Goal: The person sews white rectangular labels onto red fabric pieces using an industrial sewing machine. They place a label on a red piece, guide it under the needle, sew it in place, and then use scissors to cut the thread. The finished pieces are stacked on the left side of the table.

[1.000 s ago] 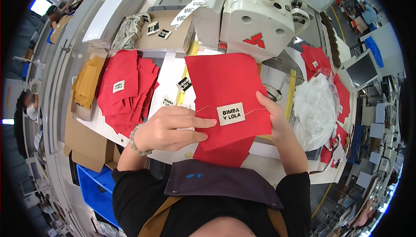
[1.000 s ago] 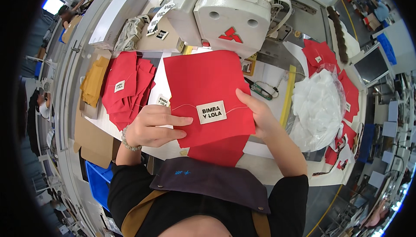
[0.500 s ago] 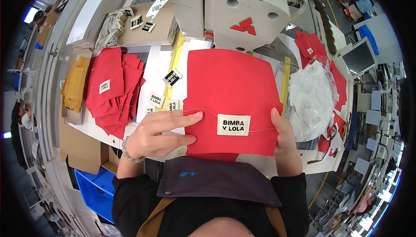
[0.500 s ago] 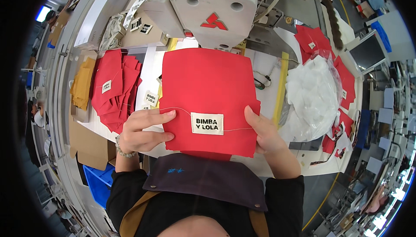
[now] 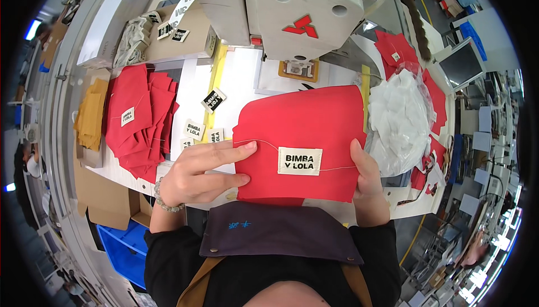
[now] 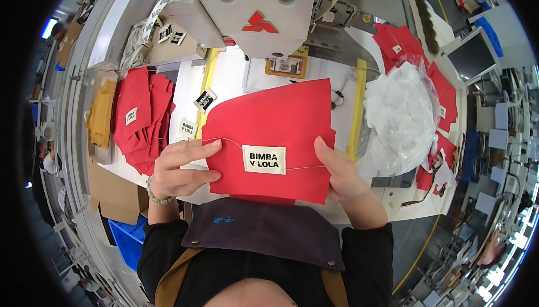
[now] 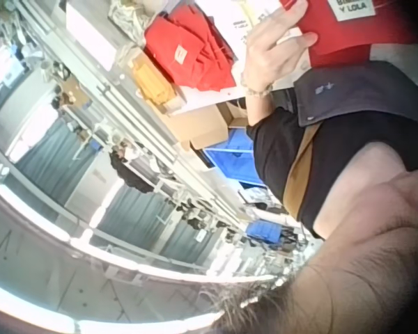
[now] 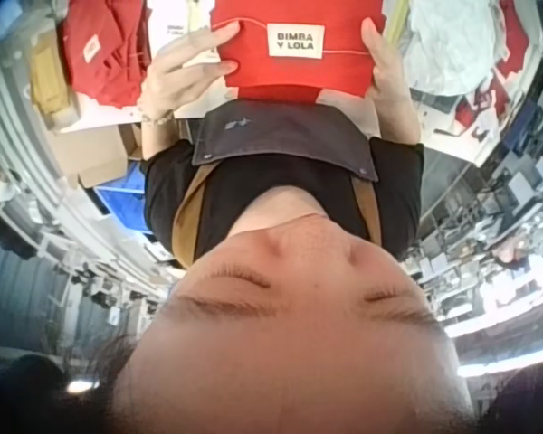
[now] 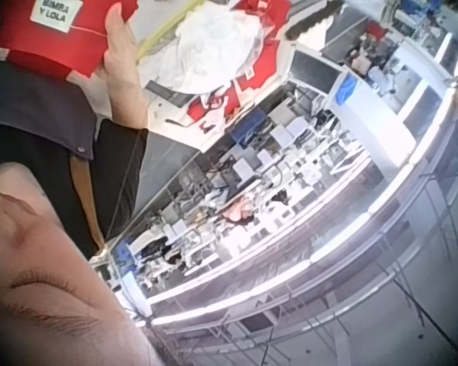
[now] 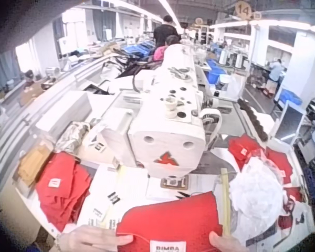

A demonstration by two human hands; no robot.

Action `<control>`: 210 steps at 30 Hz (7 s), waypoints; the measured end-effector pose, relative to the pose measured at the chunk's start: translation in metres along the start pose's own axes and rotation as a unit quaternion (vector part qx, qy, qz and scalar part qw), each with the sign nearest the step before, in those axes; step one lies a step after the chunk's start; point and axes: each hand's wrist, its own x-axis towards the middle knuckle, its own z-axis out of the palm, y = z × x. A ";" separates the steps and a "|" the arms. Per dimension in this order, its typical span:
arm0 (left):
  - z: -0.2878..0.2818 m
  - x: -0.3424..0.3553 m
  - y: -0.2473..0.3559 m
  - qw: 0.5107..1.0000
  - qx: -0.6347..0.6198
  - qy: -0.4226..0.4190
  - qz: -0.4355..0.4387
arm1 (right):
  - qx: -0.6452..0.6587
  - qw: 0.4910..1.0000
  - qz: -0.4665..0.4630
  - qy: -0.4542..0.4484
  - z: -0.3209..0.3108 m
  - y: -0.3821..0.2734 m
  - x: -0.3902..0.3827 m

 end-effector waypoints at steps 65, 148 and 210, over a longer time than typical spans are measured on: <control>0.041 0.029 -0.009 0.747 -0.478 0.163 -0.432 | -0.351 0.904 -0.127 0.210 0.011 0.016 0.014; 0.048 0.023 -0.059 0.963 0.245 -0.013 -0.116 | -0.963 0.073 -0.092 0.245 -0.131 -0.124 0.024; 0.086 0.036 -0.026 0.868 -0.366 0.027 -0.336 | -0.299 0.922 -0.103 0.224 -0.037 0.029 0.022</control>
